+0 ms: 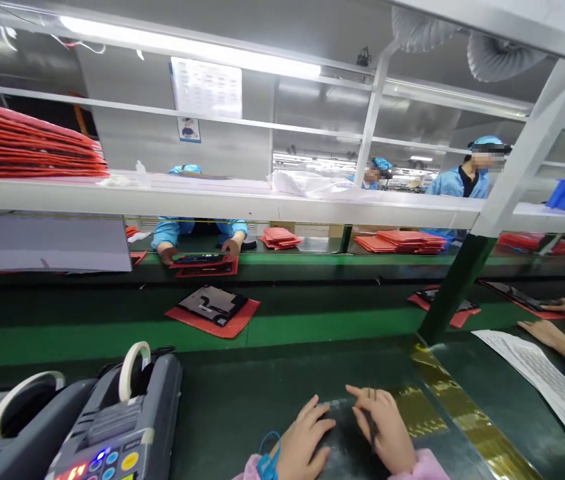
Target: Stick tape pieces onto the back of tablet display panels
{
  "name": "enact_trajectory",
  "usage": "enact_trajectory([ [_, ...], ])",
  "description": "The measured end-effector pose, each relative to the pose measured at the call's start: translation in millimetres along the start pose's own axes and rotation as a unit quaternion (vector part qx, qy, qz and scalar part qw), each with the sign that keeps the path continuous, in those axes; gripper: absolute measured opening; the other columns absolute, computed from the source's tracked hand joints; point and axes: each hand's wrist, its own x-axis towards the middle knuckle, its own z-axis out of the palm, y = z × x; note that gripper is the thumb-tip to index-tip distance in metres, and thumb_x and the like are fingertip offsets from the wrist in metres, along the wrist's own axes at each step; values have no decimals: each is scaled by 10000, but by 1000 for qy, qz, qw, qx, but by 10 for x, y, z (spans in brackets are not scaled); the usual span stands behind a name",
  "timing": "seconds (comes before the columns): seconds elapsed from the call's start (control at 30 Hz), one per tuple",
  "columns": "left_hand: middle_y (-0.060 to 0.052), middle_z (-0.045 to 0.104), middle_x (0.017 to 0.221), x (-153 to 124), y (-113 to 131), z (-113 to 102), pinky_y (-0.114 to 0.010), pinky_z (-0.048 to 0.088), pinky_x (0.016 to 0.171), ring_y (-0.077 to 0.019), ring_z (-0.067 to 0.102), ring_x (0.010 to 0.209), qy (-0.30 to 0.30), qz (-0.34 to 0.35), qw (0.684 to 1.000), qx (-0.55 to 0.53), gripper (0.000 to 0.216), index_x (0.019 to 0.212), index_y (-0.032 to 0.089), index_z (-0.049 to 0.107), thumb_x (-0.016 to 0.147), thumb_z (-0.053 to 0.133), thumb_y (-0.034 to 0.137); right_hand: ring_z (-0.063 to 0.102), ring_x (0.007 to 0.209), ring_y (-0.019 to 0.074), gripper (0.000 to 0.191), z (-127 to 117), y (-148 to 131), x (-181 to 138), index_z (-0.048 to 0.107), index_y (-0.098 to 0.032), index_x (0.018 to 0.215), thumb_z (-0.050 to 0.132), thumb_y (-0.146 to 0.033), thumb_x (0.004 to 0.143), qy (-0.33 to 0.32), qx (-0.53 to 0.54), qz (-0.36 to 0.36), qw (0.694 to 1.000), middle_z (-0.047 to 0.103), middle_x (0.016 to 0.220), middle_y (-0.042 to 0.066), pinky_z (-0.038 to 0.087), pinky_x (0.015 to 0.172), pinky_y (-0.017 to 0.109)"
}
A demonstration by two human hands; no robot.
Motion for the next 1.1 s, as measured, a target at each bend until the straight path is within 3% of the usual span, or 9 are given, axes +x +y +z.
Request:
enact_trajectory([
  [0.13,-131,482,1618,-175,136,10,-603,303,1272,-354,262,1598,45,-32,997,-51,567,1424,225,573,872,577,93,768,913,208,177,169,-173,280,603,-269,939,493,-141,992,-31,37,-51,998,813,1160,58,532,819,388],
  [0.3,-85,696,1389,-730,314,72,-462,398,1231,-284,569,1403,135,-94,962,-217,357,1253,252,717,898,688,228,760,847,237,167,375,-46,111,631,-263,904,511,-274,1020,-114,144,-29,982,817,1106,92,552,780,394],
  [0.37,-95,734,1313,-1070,336,63,-443,456,1173,-273,650,1297,190,-128,928,-294,309,1217,241,736,933,710,358,755,896,264,200,407,71,19,639,-258,908,527,-378,1022,-144,181,7,973,813,1104,116,563,811,413],
  [0.47,-144,737,1279,-1642,374,-21,-465,518,1085,-282,694,1219,283,-173,858,-392,456,1255,205,697,934,725,526,733,929,297,334,368,195,-67,644,-244,947,528,-553,1000,-140,174,123,967,806,1109,145,547,840,433],
  [0.6,-192,737,1239,-2285,456,-268,-484,576,966,-321,734,1132,405,-214,757,-466,591,1216,180,685,851,782,635,720,800,256,456,260,190,-100,645,-238,965,549,-683,945,-132,171,276,936,812,1078,127,527,722,359],
  [0.7,-189,750,1203,-2542,504,-451,-481,597,923,-322,752,1084,477,-245,691,-484,543,1125,174,715,888,722,663,715,751,238,492,224,136,-87,640,-239,964,554,-722,922,-127,177,318,923,817,1048,118,513,687,336],
  [0.8,-147,770,1133,-2583,519,-549,-451,607,910,-290,758,1037,538,-271,645,-470,421,1004,173,728,870,796,567,712,723,234,531,223,105,-66,635,-238,954,549,-759,902,-123,182,327,919,821,1024,122,515,676,332],
  [0.93,-74,765,1021,-2393,573,-520,-366,589,938,-219,734,1000,591,-267,636,-418,369,818,175,693,805,876,495,712,683,218,548,231,101,-49,626,-234,917,566,-778,881,-110,195,326,919,828,975,124,519,648,311],
  [1.1,-108,766,978,-2144,733,-399,-379,608,828,-239,728,876,540,-269,704,-376,368,820,152,734,753,908,469,729,729,229,536,224,121,-60,620,-232,931,567,-763,892,-112,196,330,916,824,956,129,519,668,311],
])
